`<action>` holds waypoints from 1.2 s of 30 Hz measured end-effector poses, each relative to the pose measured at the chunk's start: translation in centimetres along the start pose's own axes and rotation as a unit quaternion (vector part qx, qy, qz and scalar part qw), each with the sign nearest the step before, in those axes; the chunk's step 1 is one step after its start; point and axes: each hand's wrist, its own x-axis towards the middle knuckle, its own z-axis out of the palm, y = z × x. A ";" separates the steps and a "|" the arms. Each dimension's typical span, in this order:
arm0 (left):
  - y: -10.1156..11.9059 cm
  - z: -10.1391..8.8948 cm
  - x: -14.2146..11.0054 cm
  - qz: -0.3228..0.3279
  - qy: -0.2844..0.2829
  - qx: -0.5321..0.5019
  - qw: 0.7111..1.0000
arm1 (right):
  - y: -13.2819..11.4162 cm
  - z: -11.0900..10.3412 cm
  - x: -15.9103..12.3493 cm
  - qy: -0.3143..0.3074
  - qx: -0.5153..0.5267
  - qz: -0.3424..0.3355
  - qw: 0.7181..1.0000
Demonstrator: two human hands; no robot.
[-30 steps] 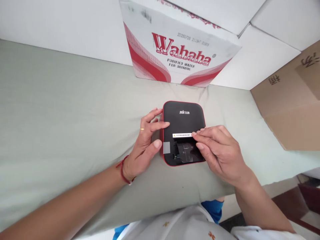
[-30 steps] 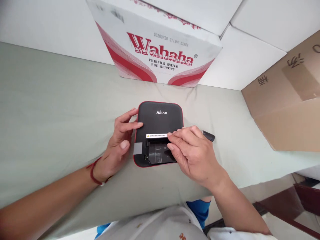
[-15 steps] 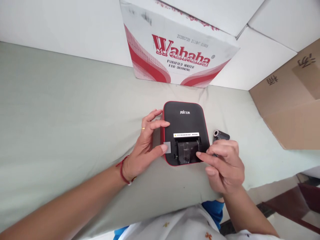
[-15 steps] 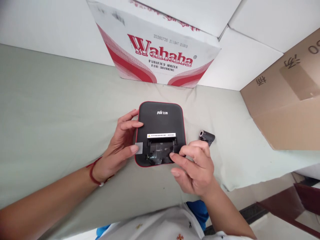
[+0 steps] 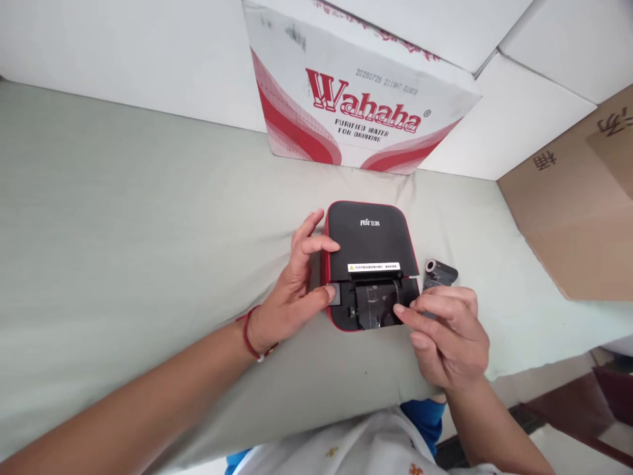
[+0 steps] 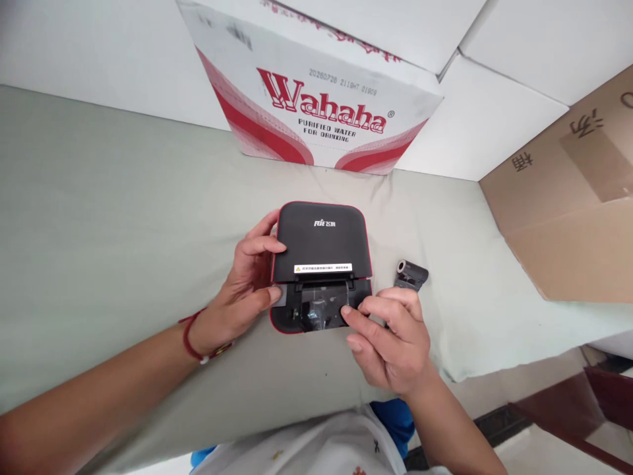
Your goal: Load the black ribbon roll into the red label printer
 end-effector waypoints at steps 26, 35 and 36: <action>-0.5 0.3 0.3 -0.015 0.042 -0.063 0.997 | 2.6 5.2 14.3 -0.438 -0.185 0.152 0.866; -0.4 0.3 0.3 -0.016 0.041 -0.069 0.997 | 2.6 -5.9 11.5 -0.314 0.025 0.167 0.934; -0.4 0.3 0.3 -0.016 0.041 -0.071 0.997 | 3.0 -7.5 10.7 -0.277 0.033 0.193 0.941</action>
